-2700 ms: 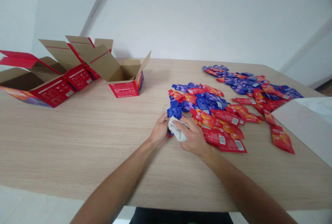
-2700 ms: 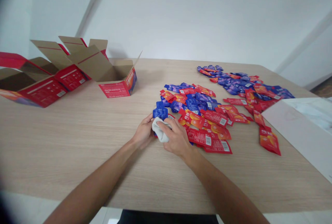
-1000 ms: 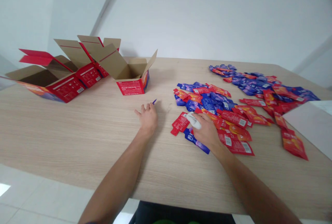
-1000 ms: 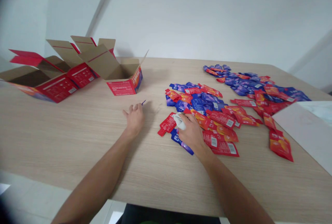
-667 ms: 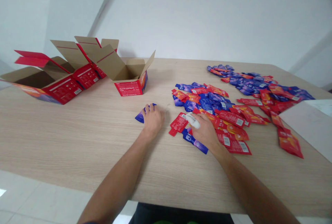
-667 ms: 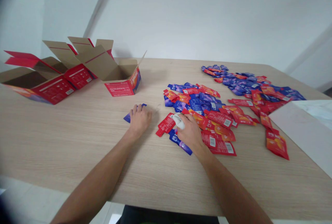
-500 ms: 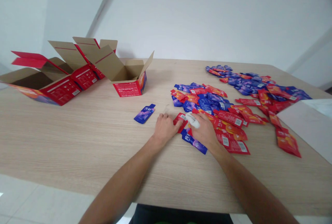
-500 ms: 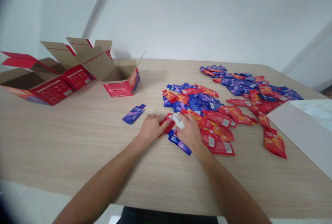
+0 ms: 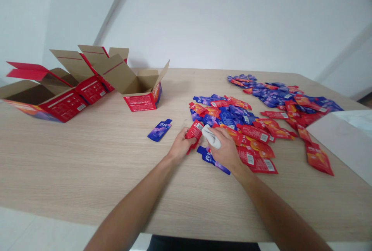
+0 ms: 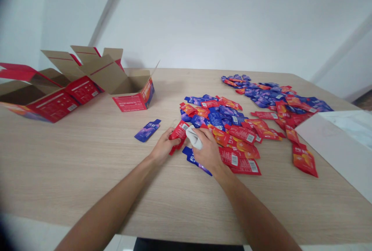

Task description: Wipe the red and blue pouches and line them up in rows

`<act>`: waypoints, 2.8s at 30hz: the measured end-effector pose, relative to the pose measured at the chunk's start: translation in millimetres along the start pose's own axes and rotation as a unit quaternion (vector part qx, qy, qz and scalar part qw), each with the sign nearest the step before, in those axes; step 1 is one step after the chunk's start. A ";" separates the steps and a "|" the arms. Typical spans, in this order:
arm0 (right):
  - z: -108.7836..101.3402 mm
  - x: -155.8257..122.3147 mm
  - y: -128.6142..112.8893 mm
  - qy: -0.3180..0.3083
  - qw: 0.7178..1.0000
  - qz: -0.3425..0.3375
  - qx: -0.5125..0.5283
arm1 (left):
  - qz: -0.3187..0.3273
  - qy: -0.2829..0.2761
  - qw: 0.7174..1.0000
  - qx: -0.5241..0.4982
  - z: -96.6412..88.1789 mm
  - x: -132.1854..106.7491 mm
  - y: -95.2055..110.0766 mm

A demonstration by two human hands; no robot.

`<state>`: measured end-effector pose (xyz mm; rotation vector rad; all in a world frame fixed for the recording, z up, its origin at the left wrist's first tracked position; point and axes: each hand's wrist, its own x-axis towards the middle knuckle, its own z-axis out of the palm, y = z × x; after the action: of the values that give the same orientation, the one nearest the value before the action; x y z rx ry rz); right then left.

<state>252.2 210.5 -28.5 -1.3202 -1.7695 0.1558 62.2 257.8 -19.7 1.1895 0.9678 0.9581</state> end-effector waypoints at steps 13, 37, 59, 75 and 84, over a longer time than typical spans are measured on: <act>0.1 -1.8 -1.7 -0.036 0.997 -0.051 -0.052 | -0.027 -0.214 0.946 -0.241 7.7 -18.1 7.6; 3.1 -9.4 -16.8 -0.101 0.987 -0.112 -0.063 | -0.020 -0.245 0.933 -0.264 -3.8 -12.5 1.9; 4.3 -12.3 -23.3 -0.141 0.982 -0.121 -0.023 | -0.013 -0.237 0.928 -0.288 -10.3 -9.3 2.8; -4.1 2.1 -5.9 0.025 1.000 0.008 0.011 | -0.047 -0.225 0.938 -0.259 -15.0 -10.7 7.0; -9.0 2.8 -14.2 0.073 0.996 0.021 0.043 | 0.022 -0.028 0.999 -0.021 -15.6 -0.4 1.6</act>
<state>248.5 203.3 -13.6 -1.2745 -1.5950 0.1538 47.1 262.1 -19.8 1.2011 0.8761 0.9704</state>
